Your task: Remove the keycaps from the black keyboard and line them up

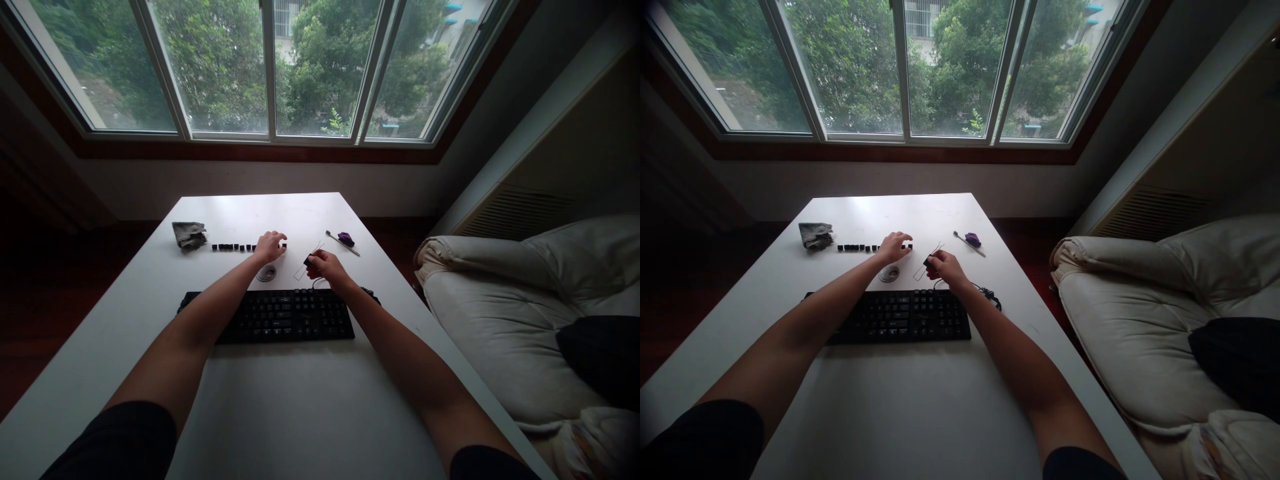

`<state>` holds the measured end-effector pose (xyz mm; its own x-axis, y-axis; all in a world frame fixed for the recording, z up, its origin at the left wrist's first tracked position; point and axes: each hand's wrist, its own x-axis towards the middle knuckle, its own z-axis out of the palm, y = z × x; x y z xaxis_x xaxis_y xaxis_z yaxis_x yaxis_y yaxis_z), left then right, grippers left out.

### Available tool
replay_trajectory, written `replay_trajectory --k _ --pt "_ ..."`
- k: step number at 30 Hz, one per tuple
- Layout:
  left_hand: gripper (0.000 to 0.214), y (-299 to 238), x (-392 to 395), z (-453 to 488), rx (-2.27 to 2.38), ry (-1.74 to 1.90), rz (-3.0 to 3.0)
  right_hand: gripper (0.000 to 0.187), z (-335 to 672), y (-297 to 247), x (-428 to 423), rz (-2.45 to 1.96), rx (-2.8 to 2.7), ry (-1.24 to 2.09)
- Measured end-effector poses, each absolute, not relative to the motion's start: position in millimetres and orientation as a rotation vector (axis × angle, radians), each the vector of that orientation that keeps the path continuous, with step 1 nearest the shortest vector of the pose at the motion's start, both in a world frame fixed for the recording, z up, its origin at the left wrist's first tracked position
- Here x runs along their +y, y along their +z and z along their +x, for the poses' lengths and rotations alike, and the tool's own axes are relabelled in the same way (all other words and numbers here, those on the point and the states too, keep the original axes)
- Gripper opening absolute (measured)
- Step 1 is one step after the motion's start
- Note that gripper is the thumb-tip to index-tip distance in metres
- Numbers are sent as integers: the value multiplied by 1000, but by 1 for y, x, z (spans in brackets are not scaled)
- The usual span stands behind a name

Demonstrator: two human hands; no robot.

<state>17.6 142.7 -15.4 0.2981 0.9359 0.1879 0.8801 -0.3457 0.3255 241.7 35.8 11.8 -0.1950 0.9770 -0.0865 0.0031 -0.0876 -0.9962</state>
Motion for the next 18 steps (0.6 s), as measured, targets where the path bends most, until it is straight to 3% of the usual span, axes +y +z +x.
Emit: replay_trajectory --k 9,18 --pt "23 6 104 18 1521 637 2540 16 247 28 26 -933 -1905 1163" --pt "24 13 63 10 1031 273 2415 13 245 27 26 -968 -2038 1138"
